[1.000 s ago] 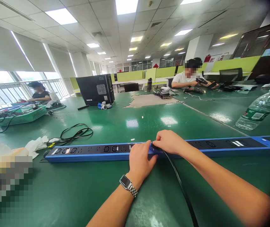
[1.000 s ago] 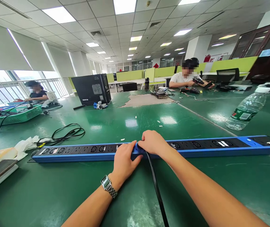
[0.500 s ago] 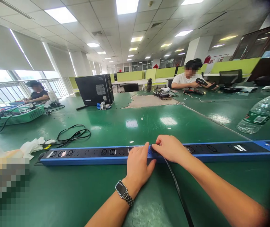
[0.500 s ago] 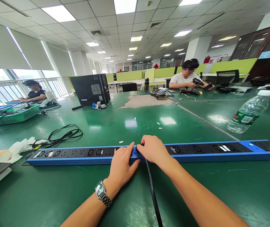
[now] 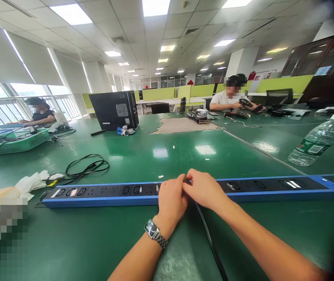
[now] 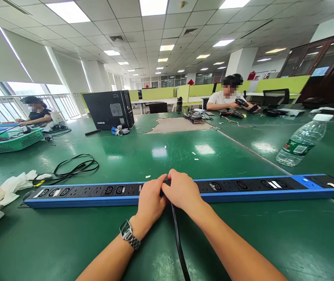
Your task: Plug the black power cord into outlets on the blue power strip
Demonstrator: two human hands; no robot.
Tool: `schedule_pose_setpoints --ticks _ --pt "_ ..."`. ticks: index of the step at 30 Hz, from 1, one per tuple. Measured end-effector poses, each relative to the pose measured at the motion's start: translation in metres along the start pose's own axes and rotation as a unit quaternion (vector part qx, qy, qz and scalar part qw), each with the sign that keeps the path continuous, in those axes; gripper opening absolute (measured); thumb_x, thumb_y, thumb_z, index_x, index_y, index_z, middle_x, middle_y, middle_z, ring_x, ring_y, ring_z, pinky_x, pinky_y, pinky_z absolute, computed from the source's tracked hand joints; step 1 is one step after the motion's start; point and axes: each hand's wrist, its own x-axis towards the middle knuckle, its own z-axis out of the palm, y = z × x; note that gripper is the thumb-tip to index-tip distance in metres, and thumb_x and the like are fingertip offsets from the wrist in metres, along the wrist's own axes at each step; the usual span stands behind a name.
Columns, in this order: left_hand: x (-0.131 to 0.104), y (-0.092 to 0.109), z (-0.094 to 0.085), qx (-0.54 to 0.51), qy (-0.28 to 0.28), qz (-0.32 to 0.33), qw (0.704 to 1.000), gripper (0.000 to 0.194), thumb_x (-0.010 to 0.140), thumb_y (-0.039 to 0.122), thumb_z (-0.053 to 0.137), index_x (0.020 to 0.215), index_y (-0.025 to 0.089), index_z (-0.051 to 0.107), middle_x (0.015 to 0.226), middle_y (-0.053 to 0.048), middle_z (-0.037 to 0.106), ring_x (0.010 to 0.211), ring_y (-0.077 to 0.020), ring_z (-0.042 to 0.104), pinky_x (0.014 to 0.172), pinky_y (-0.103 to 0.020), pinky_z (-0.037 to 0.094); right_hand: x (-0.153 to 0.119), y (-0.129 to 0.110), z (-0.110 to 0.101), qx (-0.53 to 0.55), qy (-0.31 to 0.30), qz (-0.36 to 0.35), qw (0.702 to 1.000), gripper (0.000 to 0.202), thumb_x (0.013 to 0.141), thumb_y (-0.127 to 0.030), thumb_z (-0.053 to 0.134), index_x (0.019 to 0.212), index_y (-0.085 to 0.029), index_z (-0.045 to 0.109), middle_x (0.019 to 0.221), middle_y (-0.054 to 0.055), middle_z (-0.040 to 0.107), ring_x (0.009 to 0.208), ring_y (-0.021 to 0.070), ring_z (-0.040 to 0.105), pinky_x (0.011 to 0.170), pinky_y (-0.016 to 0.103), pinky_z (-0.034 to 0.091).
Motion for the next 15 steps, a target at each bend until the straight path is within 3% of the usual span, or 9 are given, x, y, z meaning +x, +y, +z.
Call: schedule_pose_setpoints --ticks 3,5,9,12,15 --pt "0.002 0.001 -0.002 -0.011 0.001 -0.015 1.0 0.038 0.085 0.011 0.051 0.119 0.022 0.062 0.106 -0.006 0.073 0.102 -0.0237 0.066 0.092 -0.04 0.052 -0.005 0.007 -0.004 0.084 -0.056 -0.035 0.994 0.022 0.081 -0.039 0.055 0.089 -0.022 0.066 0.076 0.003 0.07 0.068 0.0177 0.061 0.058 0.027 0.038" --pt "0.003 0.003 -0.003 -0.009 0.006 -0.004 1.0 0.037 0.084 0.012 0.053 0.118 0.022 0.063 0.106 -0.006 0.073 0.103 -0.0236 0.065 0.093 -0.04 0.051 -0.009 0.022 -0.003 0.147 -0.049 -0.055 0.986 0.028 0.083 -0.042 0.053 0.094 -0.022 0.068 0.077 0.003 0.071 0.07 0.0184 0.063 0.064 0.029 0.043" --pt "0.005 0.005 -0.006 0.008 -0.007 0.013 1.0 0.035 0.083 0.015 0.058 0.116 0.023 0.066 0.107 -0.005 0.074 0.104 -0.0244 0.065 0.095 -0.041 0.05 -0.012 0.067 0.017 0.118 0.168 -0.059 0.977 0.035 0.086 -0.043 0.048 0.101 -0.02 0.069 0.104 0.01 0.072 0.101 0.0258 0.063 0.089 0.038 0.046" --pt "0.009 0.005 -0.009 0.015 -0.025 0.02 0.999 0.034 0.082 0.017 0.061 0.114 0.024 0.067 0.108 -0.004 0.074 0.102 -0.024 0.066 0.093 -0.04 0.051 -0.014 0.092 0.034 0.064 0.247 -0.085 0.963 0.034 0.089 -0.043 0.046 0.099 -0.019 0.069 0.112 0.012 0.071 0.112 0.0277 0.059 0.102 0.043 0.039" --pt "0.01 0.003 -0.009 0.024 -0.02 0.02 0.999 0.028 0.081 0.019 0.064 0.108 0.025 0.068 0.102 -0.004 0.075 0.098 -0.0245 0.067 0.089 -0.04 0.052 -0.013 0.101 0.04 0.023 0.297 -0.08 0.951 0.033 0.092 -0.042 0.044 0.098 -0.019 0.068 0.116 0.011 0.07 0.117 0.0261 0.056 0.107 0.043 0.033"
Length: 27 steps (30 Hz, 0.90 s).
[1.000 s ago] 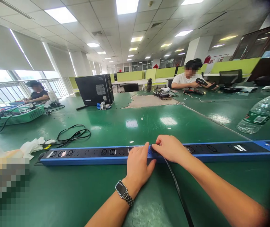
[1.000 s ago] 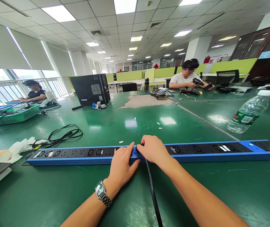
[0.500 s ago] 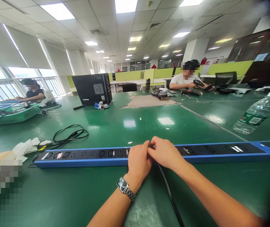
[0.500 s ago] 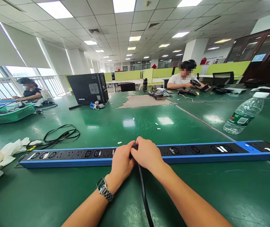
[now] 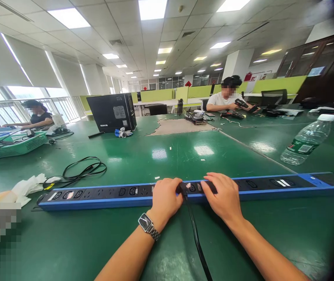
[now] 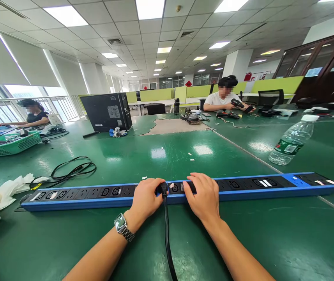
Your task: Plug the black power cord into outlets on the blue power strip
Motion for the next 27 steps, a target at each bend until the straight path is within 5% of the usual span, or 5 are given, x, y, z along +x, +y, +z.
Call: schedule_pose_setpoints --ticks 8,13,21,27 --pt "-0.009 -0.005 0.015 -0.071 0.083 0.017 0.994 0.028 0.084 0.022 0.066 0.112 0.025 0.067 0.107 -0.004 0.075 0.1 -0.024 0.068 0.093 -0.04 0.05 0.003 0.02 0.017 -0.03 0.086 -0.004 0.996 0.033 0.093 -0.044 0.044 0.091 -0.022 0.068 0.107 0.008 0.073 0.108 0.0259 0.061 0.106 0.049 0.027" --pt "-0.012 -0.015 -0.003 -0.207 0.195 -0.082 0.955 0.028 0.093 0.035 0.057 0.116 0.022 0.066 0.101 -0.005 0.075 0.086 -0.0182 0.07 0.08 -0.029 0.053 -0.002 0.027 0.023 -0.034 0.101 -0.023 0.994 0.031 0.093 -0.042 0.045 0.09 -0.022 0.069 0.105 0.007 0.074 0.106 0.0251 0.062 0.105 0.049 0.028" --pt "-0.048 -0.092 -0.054 -0.098 0.107 -0.147 0.978 0.036 0.086 0.043 0.057 0.113 0.021 0.066 0.095 -0.006 0.075 0.085 -0.0225 0.068 0.081 -0.034 0.052 -0.003 0.025 0.023 -0.026 0.093 -0.006 0.995 0.026 0.091 -0.039 0.049 0.087 -0.022 0.068 0.104 0.006 0.074 0.105 0.0253 0.062 0.101 0.048 0.03" --pt "-0.051 -0.091 -0.065 -0.117 0.07 -0.115 0.984 0.035 0.084 0.043 0.056 0.109 0.021 0.066 0.094 -0.005 0.074 0.083 -0.0208 0.068 0.079 -0.032 0.051 -0.008 0.022 0.021 -0.013 0.085 0.006 0.996 0.025 0.09 -0.038 0.049 0.087 -0.022 0.068 0.103 0.006 0.074 0.103 0.0247 0.063 0.099 0.047 0.031"
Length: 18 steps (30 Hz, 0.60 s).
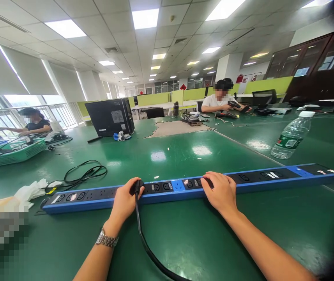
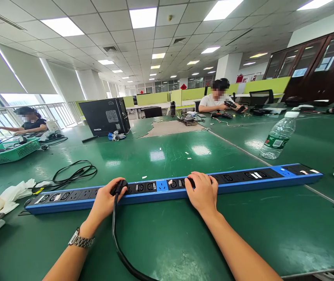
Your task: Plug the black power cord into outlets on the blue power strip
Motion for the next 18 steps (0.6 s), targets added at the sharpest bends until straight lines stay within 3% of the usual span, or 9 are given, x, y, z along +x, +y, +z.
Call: schedule_pose_setpoints --ticks 7,12,18 --pt "-0.005 -0.001 -0.002 0.007 -0.001 0.001 1.0 0.038 0.083 0.046 0.055 0.108 0.019 0.065 0.085 -0.004 0.072 0.075 -0.0195 0.065 0.073 -0.03 0.05 0.0 -0.002 -0.001 0.006 -0.005 0.01 1.0 0.025 0.09 -0.038 0.048 0.089 -0.023 0.068 0.104 0.006 0.074 0.104 0.0249 0.063 0.098 0.046 0.032" --pt "-0.006 -0.006 -0.01 -0.015 0.015 -0.018 1.0 0.04 0.081 0.048 0.058 0.106 0.019 0.065 0.09 -0.005 0.073 0.081 -0.021 0.067 0.078 -0.032 0.052 -0.001 -0.001 -0.001 0.003 -0.004 0.011 1.0 0.024 0.09 -0.037 0.049 0.089 -0.022 0.067 0.104 0.007 0.074 0.104 0.0246 0.063 0.098 0.045 0.032" --pt "-0.007 -0.005 -0.01 -0.032 -0.012 -0.001 0.999 0.039 0.08 0.048 0.06 0.106 0.019 0.065 0.091 -0.005 0.073 0.082 -0.0212 0.068 0.078 -0.032 0.053 -0.002 -0.002 -0.001 0.003 0.0 0.016 1.0 0.022 0.089 -0.035 0.05 0.088 -0.022 0.068 0.104 0.006 0.074 0.103 0.0235 0.062 0.097 0.044 0.032"
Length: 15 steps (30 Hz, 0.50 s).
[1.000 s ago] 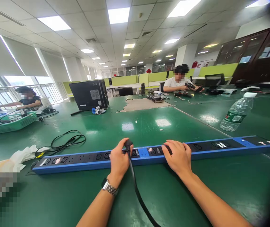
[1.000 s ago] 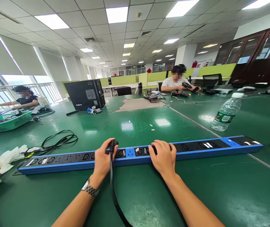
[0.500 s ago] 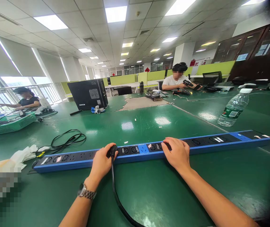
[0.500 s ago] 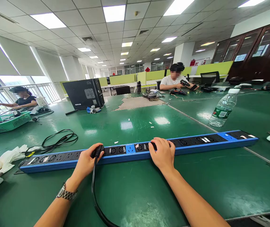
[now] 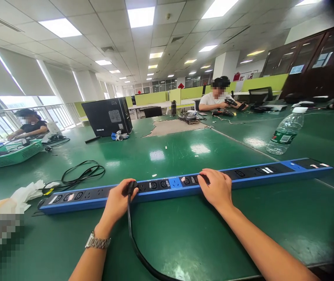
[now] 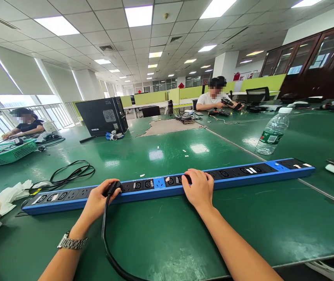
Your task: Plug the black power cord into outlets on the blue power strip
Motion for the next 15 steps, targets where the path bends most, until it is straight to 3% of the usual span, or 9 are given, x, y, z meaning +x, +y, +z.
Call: schedule_pose_setpoints --ticks 4,9,15 --pt "-0.0002 0.0025 0.0058 0.037 0.046 0.005 0.998 0.038 0.081 0.045 0.057 0.108 0.019 0.065 0.089 -0.005 0.073 0.077 -0.0202 0.067 0.076 -0.032 0.052 -0.0006 -0.0017 0.0009 0.004 0.002 0.002 1.0 0.023 0.089 -0.035 0.049 0.087 -0.022 0.068 0.103 0.006 0.074 0.103 0.0238 0.062 0.097 0.043 0.032" --pt "-0.0005 0.004 0.0039 0.047 0.032 0.032 0.998 0.03 0.08 0.041 0.058 0.1 0.02 0.066 0.084 -0.003 0.072 0.074 -0.0177 0.065 0.073 -0.028 0.05 -0.0015 -0.0021 0.0007 0.004 -0.002 0.006 1.0 0.024 0.089 -0.036 0.049 0.089 -0.022 0.068 0.105 0.007 0.074 0.104 0.0245 0.062 0.096 0.043 0.033" --pt "-0.0026 0.0064 0.006 0.123 0.099 -0.03 0.987 0.024 0.077 0.037 0.063 0.095 0.023 0.067 0.071 0.0 0.069 0.061 -0.0164 0.061 0.06 -0.025 0.045 -0.0016 -0.0015 0.0006 0.004 -0.001 0.004 1.0 0.024 0.089 -0.037 0.048 0.089 -0.022 0.068 0.104 0.007 0.074 0.103 0.0243 0.062 0.096 0.043 0.032"
